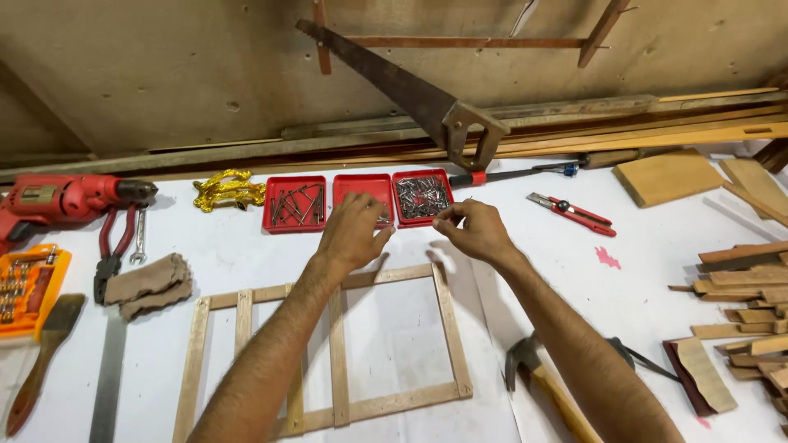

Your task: The person assembles a small wooden lattice frame on a workbench. They hammer nails into the joints, sand wood strips with a sanding block, select additional strips from a pile, position them across the frame, and measure the assembly with a tape measure.

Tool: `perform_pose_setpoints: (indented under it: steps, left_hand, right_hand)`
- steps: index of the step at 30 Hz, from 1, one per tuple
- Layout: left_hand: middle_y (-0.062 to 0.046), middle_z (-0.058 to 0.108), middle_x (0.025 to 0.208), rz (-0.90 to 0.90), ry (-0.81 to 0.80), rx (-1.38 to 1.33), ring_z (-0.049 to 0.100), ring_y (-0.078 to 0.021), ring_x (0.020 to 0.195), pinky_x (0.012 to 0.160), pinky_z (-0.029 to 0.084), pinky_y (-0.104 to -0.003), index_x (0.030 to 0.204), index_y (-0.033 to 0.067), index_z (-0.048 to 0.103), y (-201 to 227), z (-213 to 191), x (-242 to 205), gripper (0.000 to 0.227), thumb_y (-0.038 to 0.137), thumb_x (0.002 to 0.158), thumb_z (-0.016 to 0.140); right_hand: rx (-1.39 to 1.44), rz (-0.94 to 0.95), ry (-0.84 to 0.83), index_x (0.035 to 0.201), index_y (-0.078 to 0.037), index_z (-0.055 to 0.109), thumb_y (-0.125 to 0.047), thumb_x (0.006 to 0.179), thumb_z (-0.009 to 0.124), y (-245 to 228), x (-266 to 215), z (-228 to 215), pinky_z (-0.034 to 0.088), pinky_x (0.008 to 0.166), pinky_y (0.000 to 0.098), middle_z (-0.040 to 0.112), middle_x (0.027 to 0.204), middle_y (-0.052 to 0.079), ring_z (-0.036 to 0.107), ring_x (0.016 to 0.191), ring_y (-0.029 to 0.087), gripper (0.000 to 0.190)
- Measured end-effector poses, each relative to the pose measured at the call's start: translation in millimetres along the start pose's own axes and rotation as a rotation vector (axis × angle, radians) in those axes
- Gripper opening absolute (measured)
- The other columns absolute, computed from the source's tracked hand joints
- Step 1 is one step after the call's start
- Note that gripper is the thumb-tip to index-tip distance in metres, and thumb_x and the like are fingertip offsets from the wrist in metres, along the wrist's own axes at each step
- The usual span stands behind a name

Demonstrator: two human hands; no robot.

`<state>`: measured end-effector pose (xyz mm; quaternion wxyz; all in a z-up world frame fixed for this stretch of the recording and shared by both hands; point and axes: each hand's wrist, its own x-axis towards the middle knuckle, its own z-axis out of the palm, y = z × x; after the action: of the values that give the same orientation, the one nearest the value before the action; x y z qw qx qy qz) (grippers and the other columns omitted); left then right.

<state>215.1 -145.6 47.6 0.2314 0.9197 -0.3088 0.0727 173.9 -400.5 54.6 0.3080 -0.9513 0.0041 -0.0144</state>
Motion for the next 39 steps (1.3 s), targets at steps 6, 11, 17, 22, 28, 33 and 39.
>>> perform_pose_setpoints:
  steps: [6, 11, 17, 22, 28, 33, 39]
  left_hand:
    - [-0.012, 0.064, 0.116, -0.011, 0.011, -0.081, 0.055, -0.0317, 0.117, 0.097, 0.047, -0.049, 0.11, 0.0053, 0.072, -19.0, 19.0, 45.6, 0.03, 0.021, 0.084, 0.075]
    - [-0.011, 0.064, 0.116, 0.007, -0.001, -0.11, 0.056, -0.0299, 0.115, 0.096, 0.047, -0.048, 0.113, 0.0048, 0.072, -31.0, 32.5, 71.7, 0.029, 0.015, 0.086, 0.071]
    - [-0.011, 0.066, 0.116, 0.058, 0.057, -0.137, 0.056, -0.0309, 0.114, 0.096, 0.048, -0.047, 0.109, 0.0036, 0.072, -35.4, 34.4, 79.4, 0.024, 0.01, 0.086, 0.069]
    - [-0.011, 0.066, 0.114, 0.073, 0.097, -0.167, 0.057, -0.031, 0.113, 0.096, 0.048, -0.047, 0.11, 0.0047, 0.073, -33.6, 33.4, 77.7, 0.026, 0.007, 0.085, 0.067]
    - [-0.01, 0.067, 0.11, 0.037, 0.073, -0.192, 0.058, -0.0305, 0.11, 0.096, 0.049, -0.046, 0.109, 0.006, 0.073, -24.1, 26.9, 70.6, 0.025, 0.005, 0.085, 0.066]
    - [-0.011, 0.066, 0.107, 0.004, 0.058, -0.209, 0.058, -0.0288, 0.107, 0.093, 0.05, -0.047, 0.11, 0.006, 0.072, -13.1, 20.7, 65.7, 0.027, 0.004, 0.084, 0.065]
    - [-0.01, 0.066, 0.1, -0.01, 0.049, -0.21, 0.058, -0.0276, 0.101, 0.09, 0.051, -0.044, 0.112, 0.0064, 0.072, 2.6, 11.3, 61.6, 0.025, 0.016, 0.09, 0.073]
  right_hand:
    - [-0.147, -0.011, 0.026, 0.099, -0.013, 0.082, -0.026, 0.087, 0.077, 3.6, 59.4, 20.7, 0.058, 0.073, 0.0396, 0.071, 0.09, 0.009, 0.071, 0.08, 0.021, 0.018]
    - [-0.228, -0.026, 0.014, 0.096, -0.011, 0.081, -0.028, 0.083, 0.082, 0.9, 93.7, 35.7, 0.059, 0.075, 0.0433, 0.074, 0.092, 0.011, 0.072, 0.087, 0.026, 0.021]
    - [-0.187, 0.062, -0.02, 0.095, -0.01, 0.081, -0.025, 0.082, 0.082, 6.5, 107.0, 49.5, 0.061, 0.077, 0.0449, 0.077, 0.095, 0.013, 0.075, 0.085, 0.029, 0.019]
    - [-0.191, 0.039, 0.005, 0.09, -0.009, 0.081, -0.023, 0.088, 0.077, 19.3, 105.1, 51.1, 0.059, 0.074, 0.0469, 0.076, 0.089, 0.014, 0.073, 0.082, 0.032, 0.015]
    - [-0.052, 0.082, -0.034, 0.092, -0.009, 0.079, -0.023, 0.092, 0.074, 23.8, 96.2, 38.3, 0.059, 0.066, 0.0377, 0.076, 0.081, 0.006, 0.072, 0.07, 0.018, 0.015]
    - [0.268, 0.167, -0.092, 0.096, -0.006, 0.077, -0.032, 0.094, 0.072, 28.3, 89.0, 30.7, 0.056, 0.062, 0.03, 0.076, 0.081, 0.003, 0.068, 0.071, 0.009, 0.026]
    - [0.58, 0.073, -0.168, 0.094, -0.003, 0.074, -0.036, 0.097, 0.071, 30.1, 71.9, 14.4, 0.052, 0.058, 0.0224, 0.073, 0.078, 0.002, 0.062, 0.067, 0.005, 0.033]
